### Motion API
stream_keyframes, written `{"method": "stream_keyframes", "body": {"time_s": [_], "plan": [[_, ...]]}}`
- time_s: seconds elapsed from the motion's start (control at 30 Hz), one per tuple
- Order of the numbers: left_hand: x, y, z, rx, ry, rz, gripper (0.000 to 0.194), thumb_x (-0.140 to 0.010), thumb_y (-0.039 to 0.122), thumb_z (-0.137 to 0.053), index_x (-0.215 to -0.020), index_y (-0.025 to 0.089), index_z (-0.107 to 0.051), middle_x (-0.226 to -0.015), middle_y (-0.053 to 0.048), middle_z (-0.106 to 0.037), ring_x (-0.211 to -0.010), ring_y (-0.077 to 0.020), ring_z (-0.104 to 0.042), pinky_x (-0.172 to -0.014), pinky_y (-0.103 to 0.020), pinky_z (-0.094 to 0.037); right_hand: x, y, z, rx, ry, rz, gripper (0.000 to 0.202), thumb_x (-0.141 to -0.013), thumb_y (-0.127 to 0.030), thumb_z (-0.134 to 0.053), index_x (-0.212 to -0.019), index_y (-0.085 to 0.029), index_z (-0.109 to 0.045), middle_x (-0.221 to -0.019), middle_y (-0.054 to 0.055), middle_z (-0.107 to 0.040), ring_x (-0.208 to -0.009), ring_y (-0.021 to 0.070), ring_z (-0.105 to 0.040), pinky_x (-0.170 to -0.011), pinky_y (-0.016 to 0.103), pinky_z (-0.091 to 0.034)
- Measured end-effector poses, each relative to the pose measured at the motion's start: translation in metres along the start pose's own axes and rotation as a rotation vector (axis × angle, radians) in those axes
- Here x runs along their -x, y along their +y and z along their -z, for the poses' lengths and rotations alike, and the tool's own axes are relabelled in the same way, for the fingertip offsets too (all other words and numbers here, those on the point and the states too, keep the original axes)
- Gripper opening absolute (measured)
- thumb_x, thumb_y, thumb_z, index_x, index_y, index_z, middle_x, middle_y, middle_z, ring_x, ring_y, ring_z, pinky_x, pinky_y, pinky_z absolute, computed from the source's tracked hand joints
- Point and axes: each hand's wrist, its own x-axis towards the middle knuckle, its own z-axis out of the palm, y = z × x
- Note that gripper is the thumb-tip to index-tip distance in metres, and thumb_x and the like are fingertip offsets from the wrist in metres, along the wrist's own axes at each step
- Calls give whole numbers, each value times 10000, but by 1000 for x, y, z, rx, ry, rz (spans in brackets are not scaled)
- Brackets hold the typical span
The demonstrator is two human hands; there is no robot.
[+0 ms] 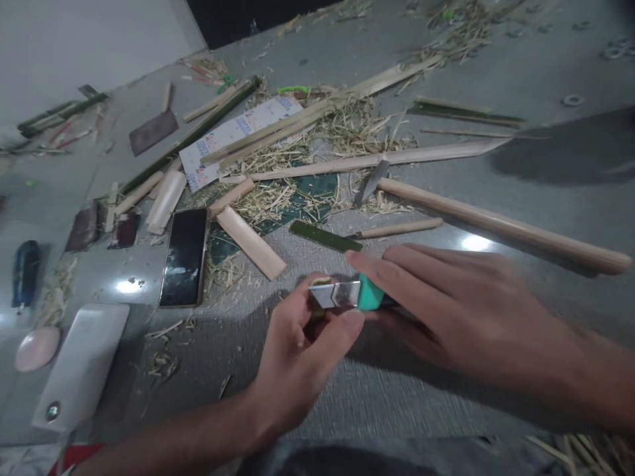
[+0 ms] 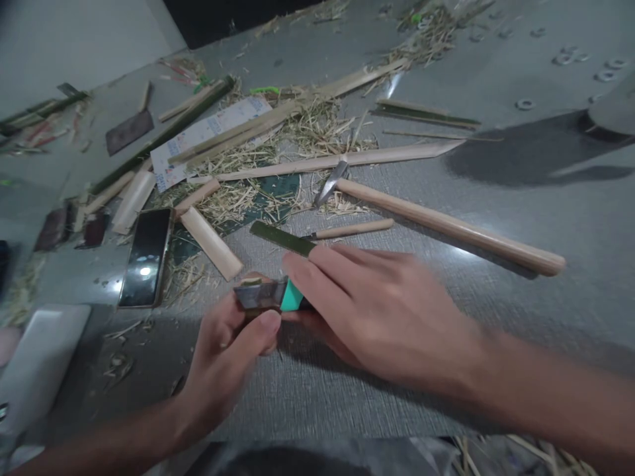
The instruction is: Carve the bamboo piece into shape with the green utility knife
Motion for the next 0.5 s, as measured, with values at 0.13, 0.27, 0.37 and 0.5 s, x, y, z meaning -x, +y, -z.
{"method": "stream_keyframes", "body": {"time_s": [0.13, 0.27, 0.37, 0.5], "plan": [[4, -2, 3, -98, -38, -17, 136, -1046, 325, -625, -976, 211, -603, -755, 47, -480, -662, -106, -400, -603, -228, -383, 0, 0, 3, -51, -27, 18, 253, -1113, -299, -485, -1207, -133, -652, -866, 23, -681, -734, 212, -662, -589, 380, -442], [5, -5, 5, -275, 0, -87, 185, -1074, 334, -590, -937, 219, -636, -688, 59, -453, -622, -108, -386, -591, -246, -363, 0, -2, 5, -34, -21, 21, 296, -1120, -370, -489, -1214, -140, -650, -900, 32, -702, -743, 210, -656, -594, 386, -437], [5, -5, 4, -310, 59, -60, 237, -1049, 328, -624, -842, 211, -613, -628, 68, -434, -574, -103, -356, -550, -257, -328, 0, -6, 4, 35, 2, 12, 310, -1117, -362, -498, -1241, -127, -657, -857, 21, -697, -702, 204, -636, -568, 387, -414], [5, -8, 0, -273, 109, 17, 350, -1055, 368, -599, -749, 206, -549, -599, 65, -403, -550, -100, -325, -504, -265, -267, 1, -8, 5, 134, 26, -50, 373, -1106, -343, -531, -1361, -89, -629, -928, 46, -754, -730, 201, -671, -578, 373, -426]]}}
